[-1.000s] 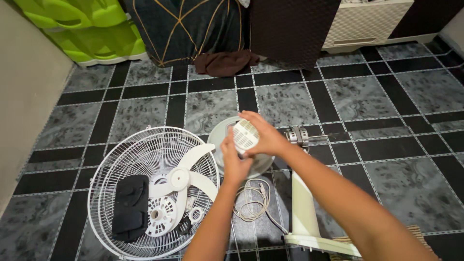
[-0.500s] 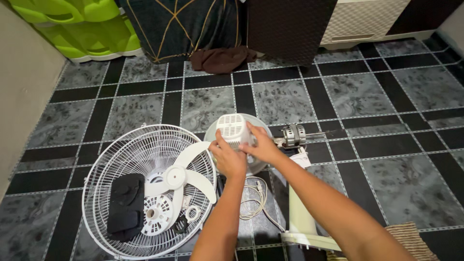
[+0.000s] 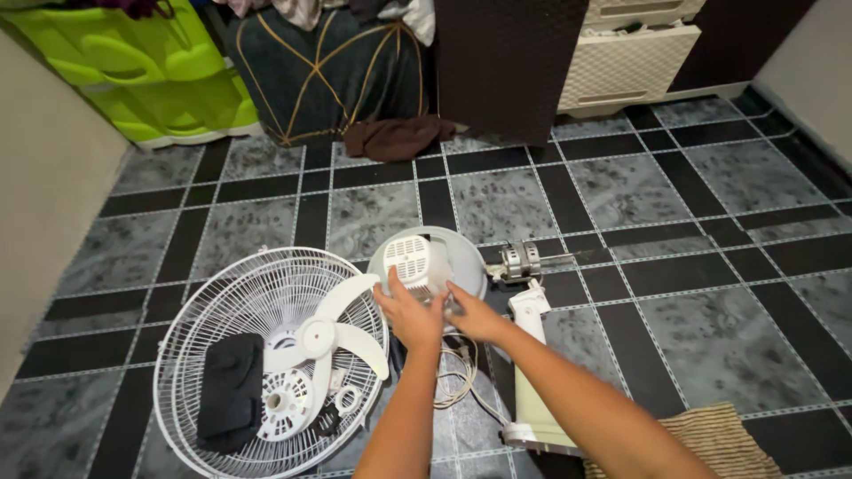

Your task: The person assembles a disassembled electric fan on the floor. They attach the motor to the stand, place the fan blade onto the motor shaft, and then use a screwdriver to secure the fan base to the stand.

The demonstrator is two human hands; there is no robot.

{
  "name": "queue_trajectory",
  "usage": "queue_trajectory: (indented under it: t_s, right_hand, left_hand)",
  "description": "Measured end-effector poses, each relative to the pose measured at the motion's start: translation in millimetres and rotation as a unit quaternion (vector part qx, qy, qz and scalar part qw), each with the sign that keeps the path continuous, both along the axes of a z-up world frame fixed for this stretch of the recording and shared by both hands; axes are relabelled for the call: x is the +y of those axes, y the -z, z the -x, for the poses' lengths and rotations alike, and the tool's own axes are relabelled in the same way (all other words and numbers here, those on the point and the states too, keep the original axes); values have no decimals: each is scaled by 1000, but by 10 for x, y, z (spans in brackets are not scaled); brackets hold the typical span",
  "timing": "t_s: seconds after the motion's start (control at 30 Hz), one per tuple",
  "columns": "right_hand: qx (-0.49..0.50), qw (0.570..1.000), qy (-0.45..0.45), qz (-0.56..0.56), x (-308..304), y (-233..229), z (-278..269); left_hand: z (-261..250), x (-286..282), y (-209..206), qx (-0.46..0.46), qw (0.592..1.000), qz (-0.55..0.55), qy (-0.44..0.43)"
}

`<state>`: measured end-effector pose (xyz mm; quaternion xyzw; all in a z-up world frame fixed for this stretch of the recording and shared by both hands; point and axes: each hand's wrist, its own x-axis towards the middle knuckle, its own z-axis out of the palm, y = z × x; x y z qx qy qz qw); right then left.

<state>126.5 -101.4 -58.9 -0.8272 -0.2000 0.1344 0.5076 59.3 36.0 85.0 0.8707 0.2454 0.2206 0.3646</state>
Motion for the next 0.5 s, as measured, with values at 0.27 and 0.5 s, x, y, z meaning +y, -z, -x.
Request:
queue_trajectory:
  t_s: [0.27,0.5]
  right_hand:
    - [97,988,-1,-123,214,-149,19]
    - [129,966,-4,-225,224,-33,-62]
  left_hand:
    - [-61,164,336,-146,983,57,100]
    - [-99,149,392,-119,989,2,90]
